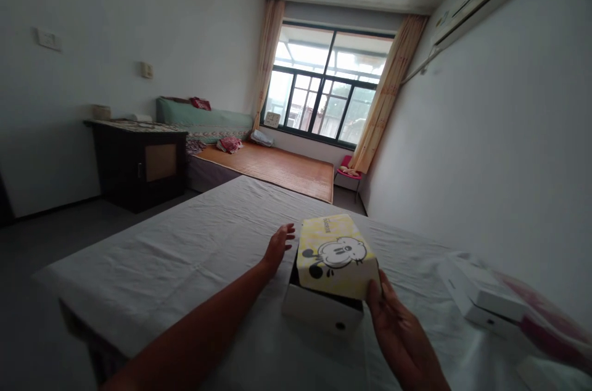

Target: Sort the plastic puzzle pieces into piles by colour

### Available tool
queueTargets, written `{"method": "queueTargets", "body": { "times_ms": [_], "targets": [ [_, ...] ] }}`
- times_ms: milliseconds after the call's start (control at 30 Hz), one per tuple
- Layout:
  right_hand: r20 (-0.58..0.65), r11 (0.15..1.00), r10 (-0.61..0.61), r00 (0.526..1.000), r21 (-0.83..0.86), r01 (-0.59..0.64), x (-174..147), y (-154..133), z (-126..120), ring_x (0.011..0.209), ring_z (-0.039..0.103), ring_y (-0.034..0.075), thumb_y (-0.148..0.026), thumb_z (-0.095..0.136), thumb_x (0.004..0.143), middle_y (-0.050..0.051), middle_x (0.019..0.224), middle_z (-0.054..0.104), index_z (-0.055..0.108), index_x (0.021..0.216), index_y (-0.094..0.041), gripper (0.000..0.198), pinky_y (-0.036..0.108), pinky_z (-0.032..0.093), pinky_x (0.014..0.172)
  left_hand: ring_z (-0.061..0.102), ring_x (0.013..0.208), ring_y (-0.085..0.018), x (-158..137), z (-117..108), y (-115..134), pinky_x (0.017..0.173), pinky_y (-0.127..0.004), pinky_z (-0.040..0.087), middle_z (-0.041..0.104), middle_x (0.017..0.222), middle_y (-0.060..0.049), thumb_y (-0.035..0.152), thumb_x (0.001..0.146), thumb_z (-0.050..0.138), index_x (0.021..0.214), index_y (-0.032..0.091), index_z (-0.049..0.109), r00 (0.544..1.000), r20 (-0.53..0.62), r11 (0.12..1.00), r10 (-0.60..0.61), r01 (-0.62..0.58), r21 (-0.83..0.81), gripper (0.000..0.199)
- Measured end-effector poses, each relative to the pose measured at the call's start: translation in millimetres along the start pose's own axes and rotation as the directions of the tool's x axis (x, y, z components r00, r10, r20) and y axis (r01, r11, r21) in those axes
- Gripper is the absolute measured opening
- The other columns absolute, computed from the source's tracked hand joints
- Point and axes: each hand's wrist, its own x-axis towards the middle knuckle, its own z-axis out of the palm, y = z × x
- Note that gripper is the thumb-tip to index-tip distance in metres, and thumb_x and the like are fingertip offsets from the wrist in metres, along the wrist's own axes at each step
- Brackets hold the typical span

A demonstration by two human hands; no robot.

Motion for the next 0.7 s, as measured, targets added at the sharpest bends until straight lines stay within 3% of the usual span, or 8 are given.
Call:
{"method": "queueTargets", "body": {
  "times_ms": [100,167,300,433,500,567,633,700],
  "targets": [
    [-0.001,0.992,0.069,0.998,0.105,-0.069,-19,-8,8,0.114,0.055,0.017,-0.027,0.065,0.077,0.002,0.122,0.060,0.050,0.124,-0.028,0.050,0.029,0.052,0.090,0.055,0.103,-0.024,-7,4,15,0.082,-0.037,0.045,0.056,0.121,-0.014,0.056,0.083,0.037,0.116,0.017,0.054,0.999,0.040,1.000,-0.010,0.009,0.005,0.054],
    [-0.027,0.988,0.142,0.990,0.059,-0.140,-32,-12,12,0.103,0.061,0.018,-0.028,0.069,0.073,0.002,0.121,0.060,0.044,0.129,-0.031,0.061,0.030,0.055,0.080,0.054,0.106,-0.024,-13,4,24,0.084,-0.037,0.044,0.054,0.125,-0.014,0.057,0.082,0.038,0.115,0.017,0.055,0.997,0.068,0.998,-0.021,0.018,0.055,0.054],
    [-0.137,0.924,0.149,0.979,-0.332,-0.187,-46,-17,0,0.086,0.066,0.019,-0.047,0.065,0.073,0.004,0.107,0.066,0.039,0.131,-0.034,0.064,0.025,0.053,0.058,0.050,0.112,-0.024,-26,1,37,0.087,-0.037,0.043,0.049,0.132,-0.012,0.059,0.082,0.037,0.116,0.019,0.055,0.993,0.089,0.984,-0.079,0.063,0.169,0.055],
    [-0.081,0.672,0.121,0.989,-0.727,-0.142,-41,-14,-24,0.061,0.065,0.018,-0.063,0.053,0.073,0.006,0.079,0.068,0.060,0.105,-0.021,0.054,0.024,0.046,0.047,0.049,0.115,-0.023,-49,-1,47,0.087,-0.037,0.043,0.050,0.132,-0.009,0.062,0.081,0.038,0.122,0.022,0.051,0.967,0.172,0.973,-0.188,0.159,0.169,0.058],
    [-0.031,0.621,0.030,0.999,-0.783,-0.043,-36,-9,-28,0.073,0.065,0.020,-0.065,0.052,0.073,0.009,0.092,0.067,0.061,0.100,-0.020,0.053,0.025,0.049,0.054,0.052,0.113,-0.024,-62,0,53,0.086,-0.038,0.044,0.055,0.128,-0.007,0.065,0.080,0.039,0.122,0.024,0.052,0.935,0.250,0.964,-0.253,0.222,0.143,0.060],
    [-0.017,0.644,-0.062,0.998,-0.764,0.027,-34,-4,-24,0.098,0.061,0.023,-0.065,0.048,0.075,0.011,0.119,0.058,0.055,0.113,-0.022,0.057,0.028,0.052,0.063,0.054,0.110,-0.026,-73,1,62,0.083,-0.040,0.046,0.061,0.121,-0.006,0.067,0.077,0.041,0.118,0.026,0.056,0.895,0.280,0.936,-0.348,0.317,0.151,0.060],
    [-0.023,0.692,-0.064,0.998,-0.722,0.028,-32,1,-14,0.115,0.051,0.026,-0.066,0.041,0.078,0.009,0.138,0.043,0.041,0.130,-0.027,0.065,0.032,0.053,0.067,0.052,0.114,-0.027,-80,2,72,0.081,-0.041,0.048,0.062,0.120,-0.005,0.067,0.075,0.044,0.116,0.029,0.058,0.843,0.298,0.893,-0.449,0.408,0.190,0.058],
    [0.005,0.699,-0.043,0.999,-0.715,0.034,-31,5,-6,0.121,0.045,0.027,-0.066,0.037,0.081,0.009,0.143,0.035,0.029,0.138,-0.028,0.069,0.037,0.052,0.075,0.050,0.116,-0.029,-83,4,79,0.077,-0.043,0.050,0.062,0.121,-0.004,0.066,0.073,0.047,0.116,0.031,0.058,0.787,0.353,0.862,-0.506,0.457,0.218,0.057]
  ]
}}
